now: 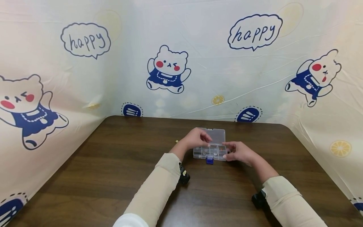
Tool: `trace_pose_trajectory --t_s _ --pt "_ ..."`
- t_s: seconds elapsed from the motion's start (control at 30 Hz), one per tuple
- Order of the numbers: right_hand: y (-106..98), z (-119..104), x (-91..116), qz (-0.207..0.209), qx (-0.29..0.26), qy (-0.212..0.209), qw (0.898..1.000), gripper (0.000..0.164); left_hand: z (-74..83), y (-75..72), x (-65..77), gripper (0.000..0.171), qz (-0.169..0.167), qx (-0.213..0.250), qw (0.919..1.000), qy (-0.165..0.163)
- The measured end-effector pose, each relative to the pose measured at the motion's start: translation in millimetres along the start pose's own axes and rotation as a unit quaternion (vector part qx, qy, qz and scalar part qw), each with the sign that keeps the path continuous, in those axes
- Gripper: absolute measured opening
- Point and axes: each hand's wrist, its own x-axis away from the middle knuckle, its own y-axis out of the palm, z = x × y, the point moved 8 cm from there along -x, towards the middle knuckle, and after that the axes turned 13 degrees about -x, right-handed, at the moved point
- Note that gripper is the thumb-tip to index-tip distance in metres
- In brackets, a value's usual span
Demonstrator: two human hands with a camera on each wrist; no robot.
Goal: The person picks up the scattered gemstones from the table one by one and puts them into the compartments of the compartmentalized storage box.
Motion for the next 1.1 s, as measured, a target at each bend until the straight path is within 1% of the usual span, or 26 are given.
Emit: trace_pose_trajectory --t_s 0.17,0.33,0.53,0.87,0.97,1.1 --pt "0.8 -1.5 0.5 -0.001 0.0 -0.004 1.0 0.066 -1.3 -4.1 4.7 0.019 0.004 0.005 1.0 0.004" --pt "0.4 -1.1 -0.1 0.003 -0.004 -0.004 1.0 0.066 -2.7 -7.9 9.8 0.022 0.008 0.007 0.9999 -0.001" --pt "-0.1 -0.4 -2.6 0.01 0.001 -0.012 1.0 0.066 -3.5 -10.0 15.5 0.027 -0.001 0.003 1.0 -0.002" --pt "-0.1 0.3 -3.7 0.01 -0.001 -0.017 1.0 0.066 -7.2 -13.6 26.1 0.032 -0.007 0.027 0.9996 -0.001" --pt "0.1 0.7 -3.5 0.01 -0.003 -0.015 1.0 0.066 -8.7 -14.7 28.8 0.033 -0.007 0.022 0.9997 0.0" --pt "0.2 0.1 -2.9 0.01 -0.003 -0.016 1.0 0.066 -9.4 -18.1 32.3 0.034 -0.002 0.004 1.0 0.003"
